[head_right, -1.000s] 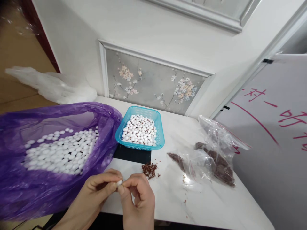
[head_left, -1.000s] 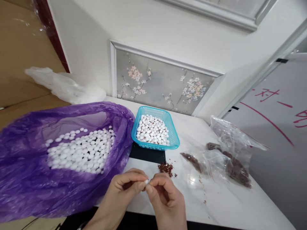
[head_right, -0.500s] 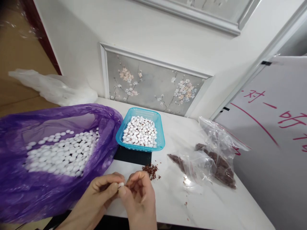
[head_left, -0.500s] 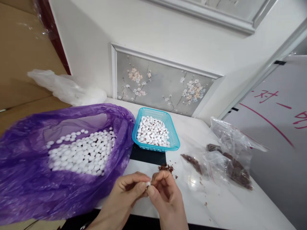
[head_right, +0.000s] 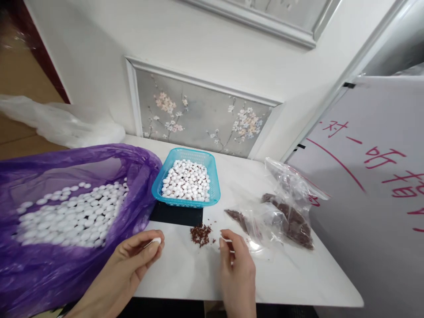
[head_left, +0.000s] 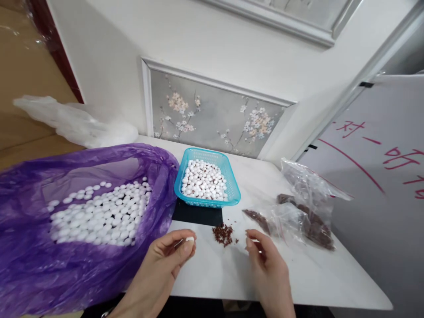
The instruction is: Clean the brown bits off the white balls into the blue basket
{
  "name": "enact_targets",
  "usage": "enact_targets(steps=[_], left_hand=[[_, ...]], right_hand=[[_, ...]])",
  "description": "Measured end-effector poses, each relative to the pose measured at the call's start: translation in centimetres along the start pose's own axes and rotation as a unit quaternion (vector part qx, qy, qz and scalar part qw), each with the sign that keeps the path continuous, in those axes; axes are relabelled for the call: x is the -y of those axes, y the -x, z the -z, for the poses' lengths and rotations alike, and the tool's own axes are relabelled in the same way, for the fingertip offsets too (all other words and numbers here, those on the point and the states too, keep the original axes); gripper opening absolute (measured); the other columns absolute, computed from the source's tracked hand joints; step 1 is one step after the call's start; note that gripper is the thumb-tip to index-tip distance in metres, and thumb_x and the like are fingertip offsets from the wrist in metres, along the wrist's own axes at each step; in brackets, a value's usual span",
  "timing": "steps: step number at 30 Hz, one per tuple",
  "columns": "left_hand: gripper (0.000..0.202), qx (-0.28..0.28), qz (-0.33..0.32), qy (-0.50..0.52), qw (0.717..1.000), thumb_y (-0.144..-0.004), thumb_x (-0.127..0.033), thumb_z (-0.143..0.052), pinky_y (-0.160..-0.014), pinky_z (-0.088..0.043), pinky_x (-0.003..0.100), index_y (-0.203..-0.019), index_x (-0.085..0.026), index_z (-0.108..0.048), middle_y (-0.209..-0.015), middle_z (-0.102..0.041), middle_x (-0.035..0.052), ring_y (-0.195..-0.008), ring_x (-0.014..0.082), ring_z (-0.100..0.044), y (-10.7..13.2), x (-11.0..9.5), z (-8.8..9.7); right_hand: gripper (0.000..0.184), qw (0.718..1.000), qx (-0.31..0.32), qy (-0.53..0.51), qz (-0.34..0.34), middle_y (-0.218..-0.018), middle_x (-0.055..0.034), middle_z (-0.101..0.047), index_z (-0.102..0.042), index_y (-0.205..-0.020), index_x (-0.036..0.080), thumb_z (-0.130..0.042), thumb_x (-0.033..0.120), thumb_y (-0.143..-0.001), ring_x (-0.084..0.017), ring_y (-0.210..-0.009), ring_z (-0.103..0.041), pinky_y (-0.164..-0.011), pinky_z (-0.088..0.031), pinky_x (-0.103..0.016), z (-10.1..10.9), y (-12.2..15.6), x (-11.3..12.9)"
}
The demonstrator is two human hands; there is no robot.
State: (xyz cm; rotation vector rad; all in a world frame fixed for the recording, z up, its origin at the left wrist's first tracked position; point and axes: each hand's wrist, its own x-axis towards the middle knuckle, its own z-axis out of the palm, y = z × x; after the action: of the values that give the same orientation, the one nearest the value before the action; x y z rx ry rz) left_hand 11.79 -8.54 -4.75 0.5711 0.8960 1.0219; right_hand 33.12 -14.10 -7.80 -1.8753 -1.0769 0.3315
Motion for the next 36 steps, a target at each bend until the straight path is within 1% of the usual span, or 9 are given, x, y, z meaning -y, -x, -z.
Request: enact_targets(steps=[3, 7, 12, 16, 20, 24, 28, 32, 36], left_hand=[[0.017, 0.026, -0.083, -0.077, 0.993, -0.063, -0.027, -0.084, -0.072, -0.053, 0.017, -0.078, -0.02, -0.079, -0.078, -0.075, 0.001, -0.072, 0.0114, -0.065, -0.7, -0.7, -1.7], [0.023, 0.011, -0.28, -0.262, 0.923, -0.081, -0.025, -0.066, -0.089, -0.052, 0.029, -0.1, -0.017, -0.075, -0.104, -0.075, 0.008, -0.096, 0.0208, -0.067, -3.9, -2.1, -5.0], [0.059, 0.045, -0.33, -0.327, 0.885, -0.083, -0.022, -0.061, -0.102, -0.045, 0.036, -0.14, -0.018, -0.048, -0.147, -0.048, 0.0107, -0.129, 0.0255, -0.05, -6.2, -3.5, -6.2], [0.047, 0.045, -0.364, -0.406, 0.837, -0.085, -0.024, -0.06, -0.108, -0.038, 0.035, -0.131, -0.021, -0.058, -0.14, -0.057, 0.0056, -0.13, 0.024, -0.049, -3.8, -5.9, -4.1], [0.029, -0.07, -0.38, -0.591, 0.708, -0.088, -0.029, -0.051, -0.097, -0.046, 0.037, -0.103, -0.019, -0.074, -0.109, -0.075, 0.0066, -0.101, 0.0256, -0.067, -1.2, -9.9, 0.2], [0.031, -0.09, -0.278, -0.734, 0.613, -0.088, -0.027, -0.046, -0.086, -0.048, 0.042, -0.093, -0.019, -0.075, -0.101, -0.077, 0.0086, -0.092, 0.0307, -0.069, -0.3, -11.7, 5.3], [0.032, -0.054, -0.212, -0.772, 0.597, -0.086, -0.023, -0.046, -0.084, -0.049, 0.039, -0.101, -0.02, -0.074, -0.105, -0.075, 0.009, -0.094, 0.0289, -0.068, 0.0, -10.5, 8.0], [0.031, -0.046, -0.219, -0.786, 0.576, -0.085, -0.019, -0.045, -0.084, -0.048, 0.04, -0.098, -0.021, -0.074, -0.105, -0.073, 0.0117, -0.099, 0.0294, -0.065, -0.4, -9.5, 7.7], [0.029, -0.041, -0.241, -0.783, 0.571, -0.08, -0.011, -0.046, -0.082, -0.047, 0.04, -0.087, -0.02, -0.073, -0.093, -0.073, 0.0109, -0.093, 0.0291, -0.064, -1.0, -9.4, 7.1]], right_hand=[[0.032, 0.999, 0.024, 0.046, 0.017, -0.114, -0.0086, -0.066, -0.068, -0.101, 0.022, -0.047, 0.042, -0.086, -0.028, -0.098, -0.063, -0.079, -0.049, -0.038, -0.9, -0.2, -0.5], [0.029, 0.994, 0.041, 0.095, 0.023, -0.103, -0.0076, -0.069, -0.069, -0.088, 0.024, -0.045, 0.039, -0.084, -0.031, -0.089, -0.064, -0.077, -0.046, -0.042, -1.5, -0.4, -0.6], [0.029, 0.991, 0.041, 0.122, 0.043, -0.091, -0.006, -0.067, -0.063, -0.077, 0.026, -0.04, 0.041, -0.085, -0.028, -0.078, -0.062, -0.067, -0.044, -0.038, -1.7, -0.4, -1.3], [0.027, 0.99, 0.025, 0.135, 0.035, -0.095, -0.0045, -0.066, -0.059, -0.081, 0.027, -0.038, 0.044, -0.088, -0.026, -0.075, -0.061, -0.065, -0.043, -0.036, -1.9, 0.1, -1.5], [0.025, 0.988, 0.006, 0.154, -0.013, -0.084, -0.0019, -0.068, -0.055, -0.086, 0.029, -0.037, 0.046, -0.09, -0.026, -0.069, -0.061, -0.066, -0.043, -0.038, -1.9, 0.5, -1.4], [0.026, 0.99, -0.03, 0.137, -0.029, -0.092, -0.0028, -0.069, -0.058, -0.092, 0.03, -0.04, 0.047, -0.088, -0.027, -0.073, -0.064, -0.071, -0.045, -0.04, -1.9, 0.5, -1.5], [0.034, 0.992, -0.072, 0.099, 0.039, -0.105, -0.0051, -0.068, -0.064, -0.095, 0.027, -0.041, 0.05, -0.086, -0.025, -0.083, -0.065, -0.074, -0.047, -0.037, -1.8, 0.6, -1.3], [0.032, 0.994, -0.082, 0.063, 0.039, -0.096, -0.0025, -0.068, -0.066, -0.081, 0.025, -0.047, 0.05, -0.083, -0.019, -0.068, -0.063, -0.071, -0.048, -0.032, -1.8, 1.0, -0.7], [0.031, 0.994, -0.098, -0.007, 0.048, -0.091, -0.0042, -0.066, -0.068, -0.073, 0.023, -0.054, 0.05, -0.081, -0.02, -0.077, -0.062, -0.07, -0.049, -0.028, -2.0, 1.4, -0.6]])
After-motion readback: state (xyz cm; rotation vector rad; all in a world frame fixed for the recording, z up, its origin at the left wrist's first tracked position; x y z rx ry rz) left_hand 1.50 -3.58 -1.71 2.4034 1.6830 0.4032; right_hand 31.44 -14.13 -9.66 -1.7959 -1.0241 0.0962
